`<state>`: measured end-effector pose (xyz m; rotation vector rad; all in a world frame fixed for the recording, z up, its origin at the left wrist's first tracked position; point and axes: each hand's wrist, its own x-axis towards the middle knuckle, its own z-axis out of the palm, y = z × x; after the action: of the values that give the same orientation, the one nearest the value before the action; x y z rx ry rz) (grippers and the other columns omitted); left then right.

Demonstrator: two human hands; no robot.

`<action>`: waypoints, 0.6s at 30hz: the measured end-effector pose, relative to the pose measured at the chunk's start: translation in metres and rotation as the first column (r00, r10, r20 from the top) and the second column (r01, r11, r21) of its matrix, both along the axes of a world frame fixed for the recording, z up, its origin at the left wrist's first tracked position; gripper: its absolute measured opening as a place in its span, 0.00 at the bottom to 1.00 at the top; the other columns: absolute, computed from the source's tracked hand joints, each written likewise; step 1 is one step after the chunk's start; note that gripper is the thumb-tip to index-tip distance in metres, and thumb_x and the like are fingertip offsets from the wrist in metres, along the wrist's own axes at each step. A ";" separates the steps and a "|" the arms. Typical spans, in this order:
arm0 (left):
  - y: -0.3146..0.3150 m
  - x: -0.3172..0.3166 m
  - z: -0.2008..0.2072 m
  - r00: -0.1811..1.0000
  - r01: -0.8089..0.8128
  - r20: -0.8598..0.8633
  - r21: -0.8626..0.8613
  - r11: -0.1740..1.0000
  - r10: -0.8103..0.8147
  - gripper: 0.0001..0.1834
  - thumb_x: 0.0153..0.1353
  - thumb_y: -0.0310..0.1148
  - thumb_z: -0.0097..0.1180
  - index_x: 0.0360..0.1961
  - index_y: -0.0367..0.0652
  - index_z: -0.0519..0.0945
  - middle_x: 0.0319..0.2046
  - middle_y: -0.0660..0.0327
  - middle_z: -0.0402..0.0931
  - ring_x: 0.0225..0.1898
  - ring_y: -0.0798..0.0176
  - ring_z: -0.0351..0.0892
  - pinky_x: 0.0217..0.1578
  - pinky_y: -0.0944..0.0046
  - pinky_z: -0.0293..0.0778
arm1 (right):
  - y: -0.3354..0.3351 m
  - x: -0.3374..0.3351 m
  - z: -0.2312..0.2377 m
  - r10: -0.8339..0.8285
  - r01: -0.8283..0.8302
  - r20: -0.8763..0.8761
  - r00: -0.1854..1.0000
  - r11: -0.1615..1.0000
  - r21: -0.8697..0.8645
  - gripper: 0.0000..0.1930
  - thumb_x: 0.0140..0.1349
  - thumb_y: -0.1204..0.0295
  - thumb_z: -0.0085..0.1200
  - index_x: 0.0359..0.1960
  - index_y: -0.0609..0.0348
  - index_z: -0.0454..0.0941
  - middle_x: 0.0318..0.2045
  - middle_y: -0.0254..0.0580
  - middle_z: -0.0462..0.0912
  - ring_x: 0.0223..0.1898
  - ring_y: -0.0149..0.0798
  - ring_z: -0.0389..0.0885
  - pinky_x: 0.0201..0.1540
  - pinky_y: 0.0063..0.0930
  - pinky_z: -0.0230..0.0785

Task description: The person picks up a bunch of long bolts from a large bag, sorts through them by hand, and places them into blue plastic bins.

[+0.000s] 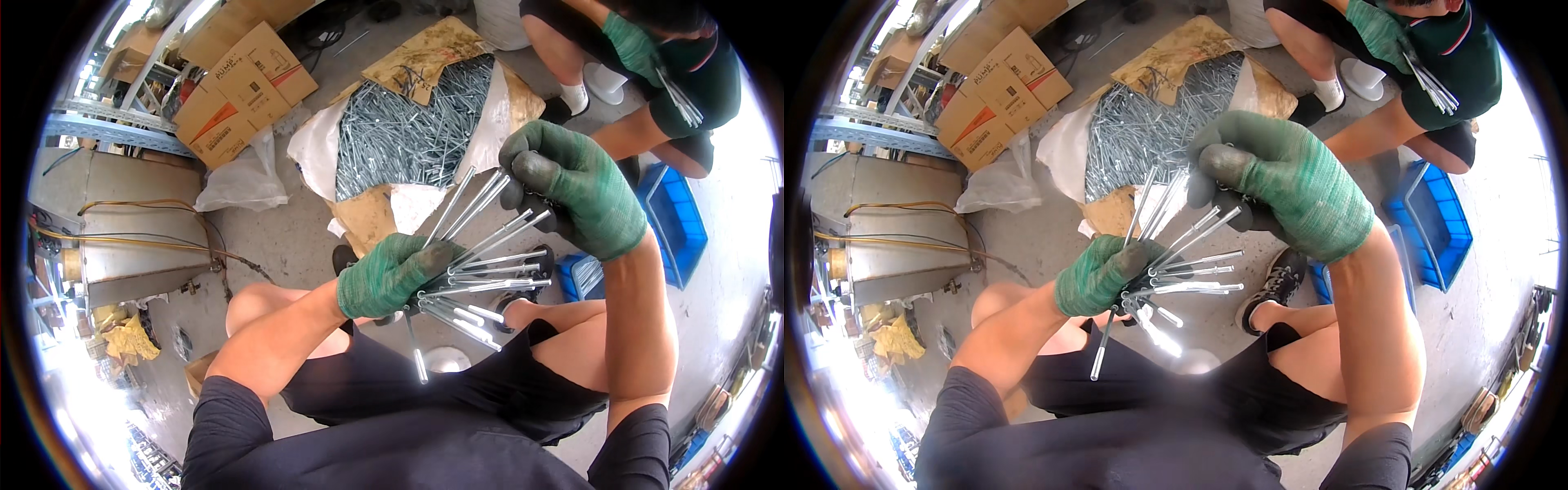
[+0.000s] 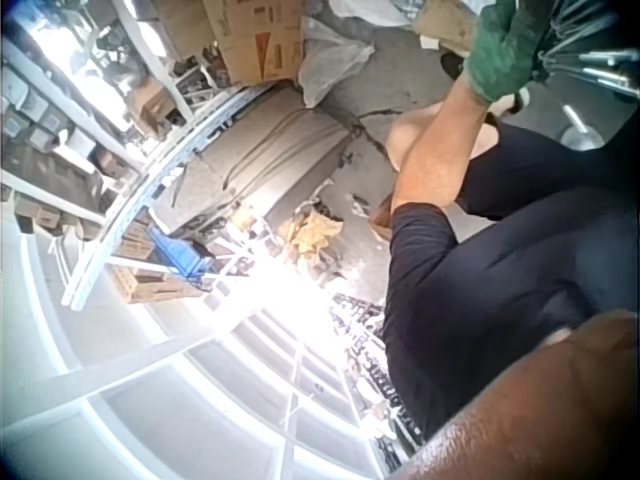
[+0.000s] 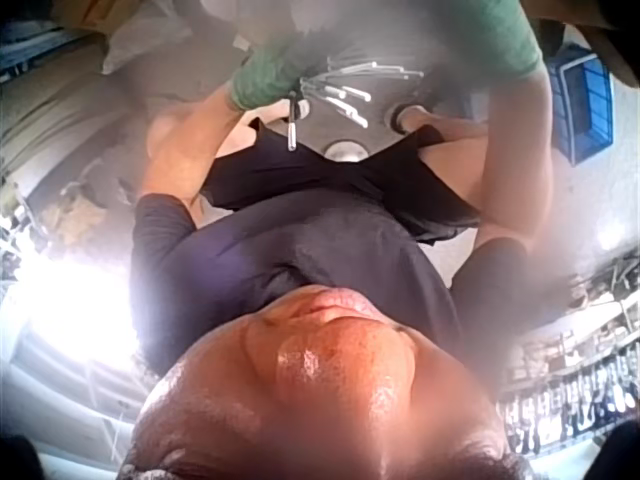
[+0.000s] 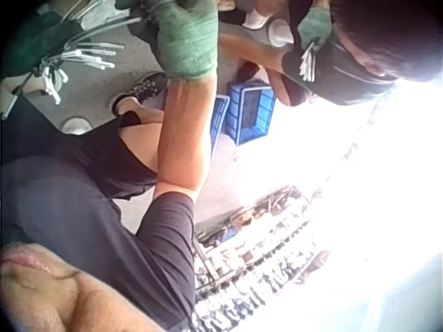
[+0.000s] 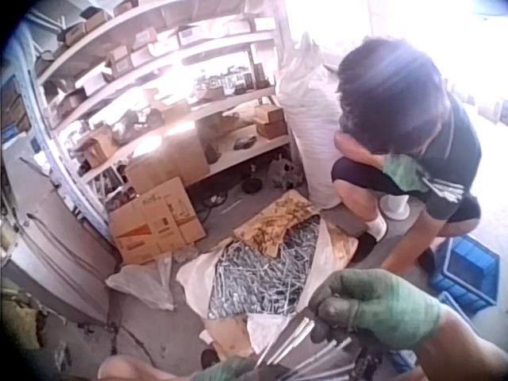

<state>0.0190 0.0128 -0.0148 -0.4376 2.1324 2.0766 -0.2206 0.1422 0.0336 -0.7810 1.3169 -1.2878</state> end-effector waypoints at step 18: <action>-0.004 0.005 -0.026 0.986 0.044 -0.151 -0.142 0.989 -0.065 0.28 0.77 0.47 0.39 0.57 0.31 0.78 0.38 0.58 0.84 0.38 0.68 0.81 0.41 0.66 0.77 | 0.002 -0.002 0.005 0.028 -0.028 0.117 0.993 1.000 -0.003 0.18 0.65 0.61 0.62 0.50 0.59 0.80 0.31 0.27 0.78 0.27 0.19 0.71 0.26 0.13 0.61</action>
<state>0.0245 0.0087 -0.0411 -0.2352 2.3575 2.0018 -0.2224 0.1443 0.0388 -0.7110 1.2076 -1.2929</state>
